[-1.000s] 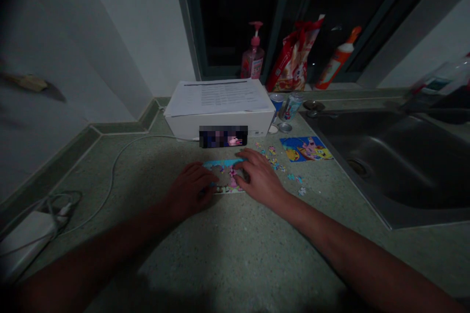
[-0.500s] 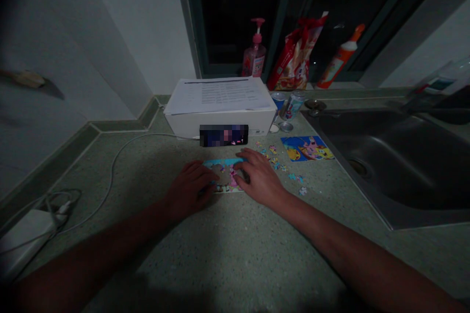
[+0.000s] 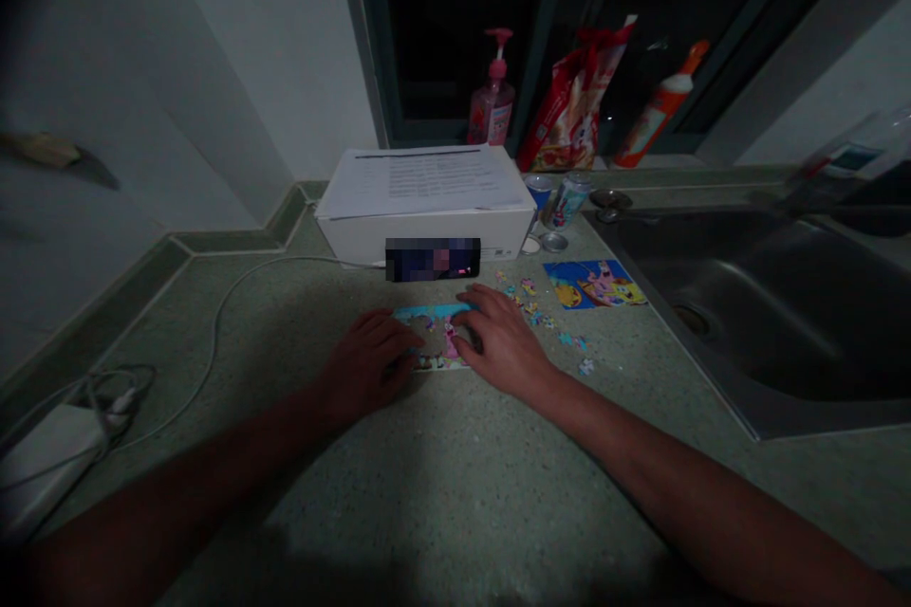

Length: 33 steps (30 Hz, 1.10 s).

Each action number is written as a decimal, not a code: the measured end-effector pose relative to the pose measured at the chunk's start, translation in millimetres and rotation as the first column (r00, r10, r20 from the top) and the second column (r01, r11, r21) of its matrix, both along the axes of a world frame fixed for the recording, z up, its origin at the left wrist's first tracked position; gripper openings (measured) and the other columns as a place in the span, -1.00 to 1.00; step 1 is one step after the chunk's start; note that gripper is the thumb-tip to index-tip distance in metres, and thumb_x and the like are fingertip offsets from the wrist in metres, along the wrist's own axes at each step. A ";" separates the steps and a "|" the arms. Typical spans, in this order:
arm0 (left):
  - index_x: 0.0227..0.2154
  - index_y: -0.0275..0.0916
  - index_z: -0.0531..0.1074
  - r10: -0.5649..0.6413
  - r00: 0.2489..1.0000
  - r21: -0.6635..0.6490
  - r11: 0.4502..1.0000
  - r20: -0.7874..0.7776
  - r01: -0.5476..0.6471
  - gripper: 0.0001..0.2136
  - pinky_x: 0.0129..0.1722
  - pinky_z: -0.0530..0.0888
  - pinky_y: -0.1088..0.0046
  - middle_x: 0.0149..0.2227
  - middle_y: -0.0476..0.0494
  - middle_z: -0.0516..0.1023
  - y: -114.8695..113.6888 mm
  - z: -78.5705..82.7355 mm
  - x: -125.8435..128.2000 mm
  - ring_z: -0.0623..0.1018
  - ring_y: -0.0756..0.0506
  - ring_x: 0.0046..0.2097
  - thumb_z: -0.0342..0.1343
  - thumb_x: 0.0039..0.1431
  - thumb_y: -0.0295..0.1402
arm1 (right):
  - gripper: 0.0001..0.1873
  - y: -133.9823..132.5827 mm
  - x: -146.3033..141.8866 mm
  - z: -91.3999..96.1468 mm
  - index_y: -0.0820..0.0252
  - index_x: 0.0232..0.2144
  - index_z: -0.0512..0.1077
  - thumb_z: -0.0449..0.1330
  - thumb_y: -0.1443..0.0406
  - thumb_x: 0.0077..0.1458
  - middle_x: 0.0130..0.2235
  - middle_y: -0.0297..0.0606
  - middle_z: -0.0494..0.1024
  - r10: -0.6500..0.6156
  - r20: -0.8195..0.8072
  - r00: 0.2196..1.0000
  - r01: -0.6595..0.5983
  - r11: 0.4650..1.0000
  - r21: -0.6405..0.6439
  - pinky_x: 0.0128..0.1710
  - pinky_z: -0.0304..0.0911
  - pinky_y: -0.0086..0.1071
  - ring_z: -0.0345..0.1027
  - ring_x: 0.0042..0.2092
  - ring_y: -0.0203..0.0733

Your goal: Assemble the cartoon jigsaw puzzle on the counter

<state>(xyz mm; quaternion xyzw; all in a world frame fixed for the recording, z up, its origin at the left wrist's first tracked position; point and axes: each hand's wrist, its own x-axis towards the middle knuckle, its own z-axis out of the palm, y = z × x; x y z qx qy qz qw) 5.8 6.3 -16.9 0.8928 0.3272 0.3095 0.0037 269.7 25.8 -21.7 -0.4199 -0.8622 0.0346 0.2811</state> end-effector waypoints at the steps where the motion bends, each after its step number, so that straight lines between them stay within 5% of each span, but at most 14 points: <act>1: -0.11 -0.17 0.52 -0.002 1.000 0.002 1.000 0.002 0.002 -0.85 0.17 0.46 0.08 -0.17 -0.11 0.65 -0.1 0.1 0.1 0.58 -0.18 -0.10 0.11 0.33 -0.46 | -0.81 -0.1 0.0 0.1 0.16 -0.09 0.59 0.25 0.26 0.29 0.18 0.03 0.56 0.001 0.000 1.000 -0.001 1.000 0.003 0.29 0.29 0.21 0.33 0.31 0.21; 22: -0.13 -0.17 0.52 0.003 1.000 -0.012 1.000 0.030 -0.003 -0.87 0.16 0.46 0.08 -0.19 -0.12 0.64 -0.1 2.8 -0.2 0.57 -0.18 -0.11 0.11 0.35 -0.45 | -0.81 -6.0 2.9 16.4 0.10 -0.07 0.59 0.19 0.27 0.34 0.21 -0.04 0.54 0.025 0.020 0.999 -0.026 0.998 0.052 0.32 0.25 0.24 0.27 0.36 0.20; 33: -0.22 -0.17 0.53 0.184 0.961 -0.207 0.968 0.208 -0.141 -0.90 -0.05 0.54 0.20 -0.25 -0.09 0.62 8.4 0.6 -10.0 0.60 -0.14 -0.15 0.11 0.36 -0.42 | -0.77 20.3 89.0 51.5 0.07 -0.04 0.58 0.18 0.20 0.35 0.11 -0.05 0.60 -0.285 -0.100 0.953 0.301 0.922 0.242 0.28 0.29 0.25 0.38 0.27 0.21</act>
